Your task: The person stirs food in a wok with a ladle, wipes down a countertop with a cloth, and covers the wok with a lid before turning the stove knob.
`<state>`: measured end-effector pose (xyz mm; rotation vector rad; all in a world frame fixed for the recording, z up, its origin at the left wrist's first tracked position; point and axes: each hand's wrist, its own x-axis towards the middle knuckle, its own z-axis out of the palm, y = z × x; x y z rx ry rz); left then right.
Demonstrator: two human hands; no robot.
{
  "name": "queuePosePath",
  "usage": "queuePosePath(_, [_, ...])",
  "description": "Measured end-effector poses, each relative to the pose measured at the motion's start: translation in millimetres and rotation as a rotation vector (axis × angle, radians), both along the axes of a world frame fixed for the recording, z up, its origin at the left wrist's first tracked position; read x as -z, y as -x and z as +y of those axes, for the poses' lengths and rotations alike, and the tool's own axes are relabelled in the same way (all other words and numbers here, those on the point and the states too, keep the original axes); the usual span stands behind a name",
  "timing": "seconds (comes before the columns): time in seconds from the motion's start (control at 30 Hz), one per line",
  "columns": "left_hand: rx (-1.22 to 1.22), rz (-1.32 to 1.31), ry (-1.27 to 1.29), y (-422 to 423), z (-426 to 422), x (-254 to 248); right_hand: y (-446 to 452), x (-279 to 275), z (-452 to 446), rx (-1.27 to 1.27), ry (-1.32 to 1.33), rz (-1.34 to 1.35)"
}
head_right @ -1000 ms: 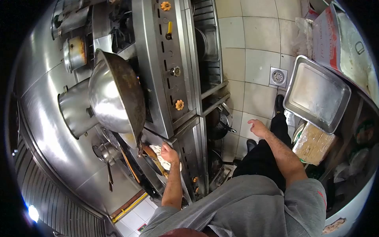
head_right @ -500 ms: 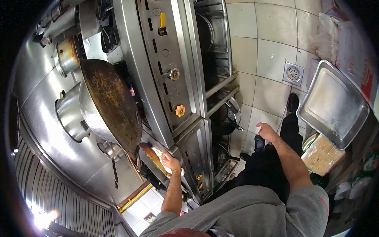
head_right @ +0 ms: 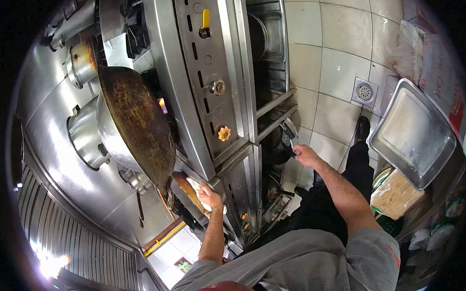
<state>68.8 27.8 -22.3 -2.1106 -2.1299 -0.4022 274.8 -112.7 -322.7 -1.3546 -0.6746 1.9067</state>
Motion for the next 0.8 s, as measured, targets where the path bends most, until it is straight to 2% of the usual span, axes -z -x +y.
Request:
queuePosePath(0.13, [-0.007,0.004,-0.005,4,-1,0,-3,-22,35,0.066,0.038,0.099])
queuePosePath(0.23, [0.000,0.008,-0.007,4,0,2,2,-60,83,0.281,-0.107,0.095])
queuePosePath(0.37, [0.017,0.000,-0.015,20,1,5,-10,-131,140,0.305,-0.163,0.198])
queuePosePath(0.4, [0.017,0.009,-0.007,21,1,5,3,-138,153,0.351,-0.188,0.122])
queuePosePath(0.53, [0.020,-0.009,-0.003,16,1,4,26,-147,171,0.384,-0.194,-0.051])
queuePosePath(0.63, [0.020,-0.074,0.014,8,0,2,21,-152,174,0.311,-0.152,0.002])
queuePosePath(0.8, [0.031,-0.048,0.008,2,0,0,26,-150,177,0.326,-0.176,0.022])
